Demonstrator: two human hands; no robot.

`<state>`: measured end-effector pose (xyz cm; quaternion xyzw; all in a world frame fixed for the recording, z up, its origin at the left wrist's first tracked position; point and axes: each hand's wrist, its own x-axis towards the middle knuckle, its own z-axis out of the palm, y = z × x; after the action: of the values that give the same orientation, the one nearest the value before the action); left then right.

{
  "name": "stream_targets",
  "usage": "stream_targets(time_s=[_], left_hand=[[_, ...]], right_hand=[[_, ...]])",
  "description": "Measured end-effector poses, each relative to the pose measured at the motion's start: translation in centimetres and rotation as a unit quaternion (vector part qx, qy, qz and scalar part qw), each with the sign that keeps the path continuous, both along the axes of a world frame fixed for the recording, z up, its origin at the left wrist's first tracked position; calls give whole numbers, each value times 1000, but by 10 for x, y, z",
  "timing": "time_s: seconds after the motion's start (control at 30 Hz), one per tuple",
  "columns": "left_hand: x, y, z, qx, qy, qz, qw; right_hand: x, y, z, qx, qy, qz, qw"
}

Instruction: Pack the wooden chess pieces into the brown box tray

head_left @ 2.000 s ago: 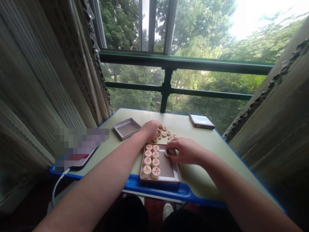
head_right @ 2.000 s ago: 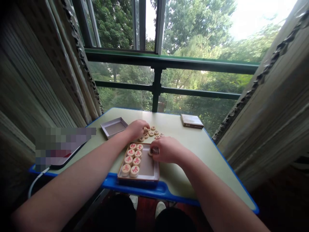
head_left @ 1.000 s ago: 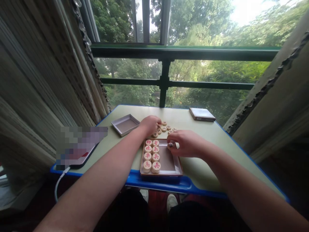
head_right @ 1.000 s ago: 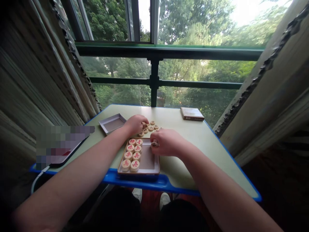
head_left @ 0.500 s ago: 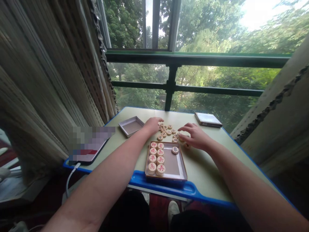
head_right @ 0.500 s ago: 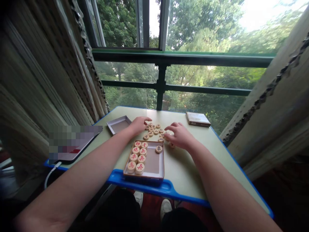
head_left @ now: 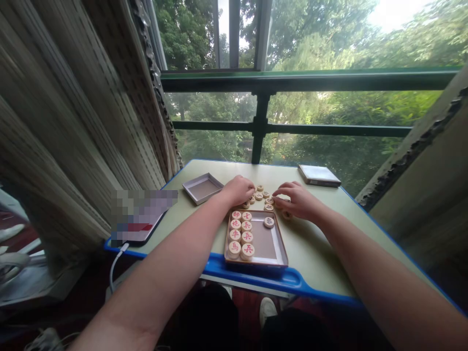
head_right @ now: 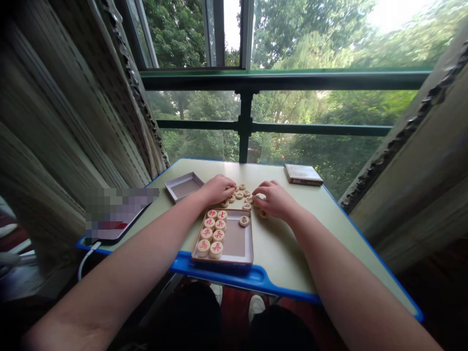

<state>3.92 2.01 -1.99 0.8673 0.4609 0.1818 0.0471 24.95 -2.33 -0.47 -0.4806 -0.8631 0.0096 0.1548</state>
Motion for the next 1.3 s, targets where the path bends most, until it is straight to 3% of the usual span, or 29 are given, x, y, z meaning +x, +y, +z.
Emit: stream_targets(time_s=[0.17,0.43,0.67,1.3], left_hand=[[0,1,0,21,8,-29,999],[1,-3,3,28,45,49,997],[8,-3,2,-16,21,72,997],[16,4,-1,7,39,18,999]], right_hand=[[0,2,-2,6,-4,10,1000],[-3,-2,1,2,0,8,1000],[0,-4,3,13,9,10,1000],[-5,-7,4,11,-20,11,1000]])
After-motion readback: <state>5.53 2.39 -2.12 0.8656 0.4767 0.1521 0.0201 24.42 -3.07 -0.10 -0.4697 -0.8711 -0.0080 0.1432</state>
